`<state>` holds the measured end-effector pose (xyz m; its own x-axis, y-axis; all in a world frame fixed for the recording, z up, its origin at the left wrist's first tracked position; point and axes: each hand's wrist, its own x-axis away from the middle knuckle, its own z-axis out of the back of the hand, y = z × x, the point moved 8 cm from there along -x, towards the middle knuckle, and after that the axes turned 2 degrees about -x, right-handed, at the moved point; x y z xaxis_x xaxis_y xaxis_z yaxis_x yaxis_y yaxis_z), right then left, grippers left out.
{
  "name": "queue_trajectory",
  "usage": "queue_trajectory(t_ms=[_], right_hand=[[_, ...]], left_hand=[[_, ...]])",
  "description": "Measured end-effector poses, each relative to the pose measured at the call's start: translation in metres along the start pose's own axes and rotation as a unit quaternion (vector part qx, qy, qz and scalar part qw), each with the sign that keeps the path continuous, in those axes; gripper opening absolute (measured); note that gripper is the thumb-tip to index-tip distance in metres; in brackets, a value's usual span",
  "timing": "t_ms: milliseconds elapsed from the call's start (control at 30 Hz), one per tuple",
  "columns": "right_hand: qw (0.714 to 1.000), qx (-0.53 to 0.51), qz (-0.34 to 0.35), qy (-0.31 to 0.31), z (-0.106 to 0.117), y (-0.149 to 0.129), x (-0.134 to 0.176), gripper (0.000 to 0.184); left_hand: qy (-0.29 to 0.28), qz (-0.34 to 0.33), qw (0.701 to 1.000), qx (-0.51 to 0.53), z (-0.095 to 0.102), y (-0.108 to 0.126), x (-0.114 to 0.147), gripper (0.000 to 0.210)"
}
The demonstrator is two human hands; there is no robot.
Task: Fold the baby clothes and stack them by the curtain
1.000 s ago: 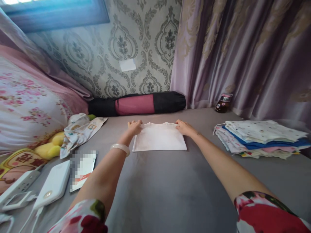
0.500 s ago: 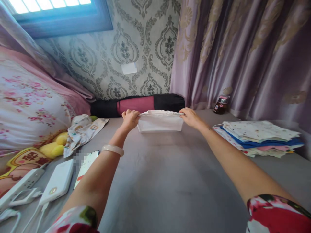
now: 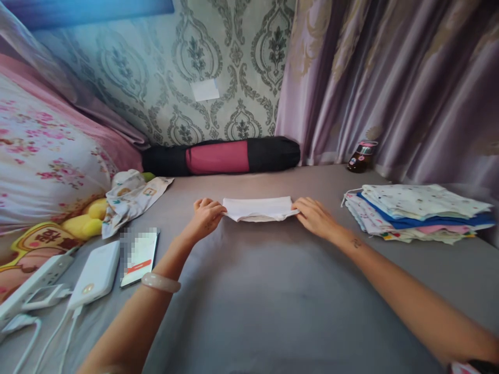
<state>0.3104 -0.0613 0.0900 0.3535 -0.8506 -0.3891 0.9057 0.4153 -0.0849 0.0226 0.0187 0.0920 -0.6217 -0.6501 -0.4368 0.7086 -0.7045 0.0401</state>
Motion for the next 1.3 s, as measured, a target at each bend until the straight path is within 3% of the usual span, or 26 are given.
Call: queue_trajectory(t_ms=[233, 400, 500, 600, 700, 833, 1000, 1300], right_hand=[[0.998, 0.012, 0.009, -0.06, -0.022, -0.018, 0.025, 0.023], [0.995, -0.006, -0.01, -0.103, -0.025, -0.018, 0.03, 0.03], [0.993, -0.009, -0.056, -0.104, -0.026, -0.016, 0.015, 0.027], [0.992, -0.019, -0.102, -0.071, -0.033, -0.02, -0.012, 0.031], [0.992, -0.025, -0.119, -0.044, -0.051, -0.035, -0.041, 0.039], [0.985, -0.029, -0.153, -0.072, -0.086, -0.05, -0.063, 0.05], [0.981, -0.042, -0.167, -0.09, -0.106, -0.053, -0.066, 0.053], [0.978, -0.048, -0.155, -0.13, -0.109, -0.044, -0.073, 0.055]], left_hand=[[-0.073, -0.028, 0.997, 0.005, -0.025, 0.008, 0.023, 0.029], [-0.139, -0.01, 0.99, 0.01, -0.03, 0.01, 0.029, 0.036], [-0.148, 0.046, 0.988, 0.006, -0.028, 0.012, 0.018, 0.022], [-0.125, 0.097, 0.987, -0.012, -0.03, 0.026, -0.004, 0.026], [-0.109, 0.122, 0.987, -0.009, -0.048, 0.049, -0.027, 0.03], [-0.101, 0.121, 0.987, -0.008, -0.081, 0.074, -0.045, 0.04], [-0.13, 0.137, 0.982, -0.006, -0.107, 0.074, -0.046, 0.047], [-0.151, 0.115, 0.982, -0.004, -0.108, 0.066, -0.055, 0.046]])
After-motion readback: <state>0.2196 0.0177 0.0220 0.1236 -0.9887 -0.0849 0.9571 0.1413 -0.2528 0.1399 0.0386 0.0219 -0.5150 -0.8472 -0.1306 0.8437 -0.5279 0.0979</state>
